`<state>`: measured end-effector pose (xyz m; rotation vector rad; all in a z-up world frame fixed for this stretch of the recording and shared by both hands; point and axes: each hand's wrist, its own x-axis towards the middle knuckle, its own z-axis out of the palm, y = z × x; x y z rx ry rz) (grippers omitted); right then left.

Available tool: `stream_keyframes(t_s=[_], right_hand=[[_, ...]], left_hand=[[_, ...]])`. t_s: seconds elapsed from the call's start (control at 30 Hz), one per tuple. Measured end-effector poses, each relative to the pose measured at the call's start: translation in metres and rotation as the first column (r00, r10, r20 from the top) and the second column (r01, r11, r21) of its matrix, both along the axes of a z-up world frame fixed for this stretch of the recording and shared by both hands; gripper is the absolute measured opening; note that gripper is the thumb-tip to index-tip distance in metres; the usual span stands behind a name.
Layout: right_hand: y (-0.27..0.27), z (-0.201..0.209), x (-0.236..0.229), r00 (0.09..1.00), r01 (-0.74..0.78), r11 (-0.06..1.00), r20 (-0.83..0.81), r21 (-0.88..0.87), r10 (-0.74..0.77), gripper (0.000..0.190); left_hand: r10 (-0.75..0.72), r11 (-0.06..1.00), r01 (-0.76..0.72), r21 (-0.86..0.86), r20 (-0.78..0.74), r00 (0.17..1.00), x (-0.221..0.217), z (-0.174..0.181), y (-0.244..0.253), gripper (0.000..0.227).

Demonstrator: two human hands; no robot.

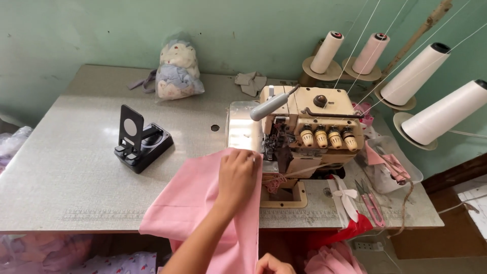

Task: Inspecting and unfolding small pink fabric pieces at a sewing workstation

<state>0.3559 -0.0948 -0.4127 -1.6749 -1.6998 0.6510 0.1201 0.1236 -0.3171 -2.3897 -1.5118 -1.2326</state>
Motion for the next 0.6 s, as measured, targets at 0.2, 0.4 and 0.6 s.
stream_keyframes(t_s=[0.2,0.4,0.6], right_hand=[[0.003,-0.036,0.045,0.796,0.017,0.828,0.493,0.561,-0.351,0.017],[0.005,-0.010,0.032,0.775,-0.012,0.783,0.501,0.621,-0.385,0.014],[0.016,0.013,0.006,0.791,0.000,0.591,0.362,0.807,-0.493,0.014]], left_hand=[[-0.089,0.988,0.086,0.131,0.016,0.996,0.014,0.000,-0.038,0.030],[0.046,0.954,-0.068,0.291,0.081,0.996,0.032,0.002,-0.033,0.019],[0.109,0.949,-0.128,0.287,0.082,0.991,0.038,-0.005,-0.028,0.021]])
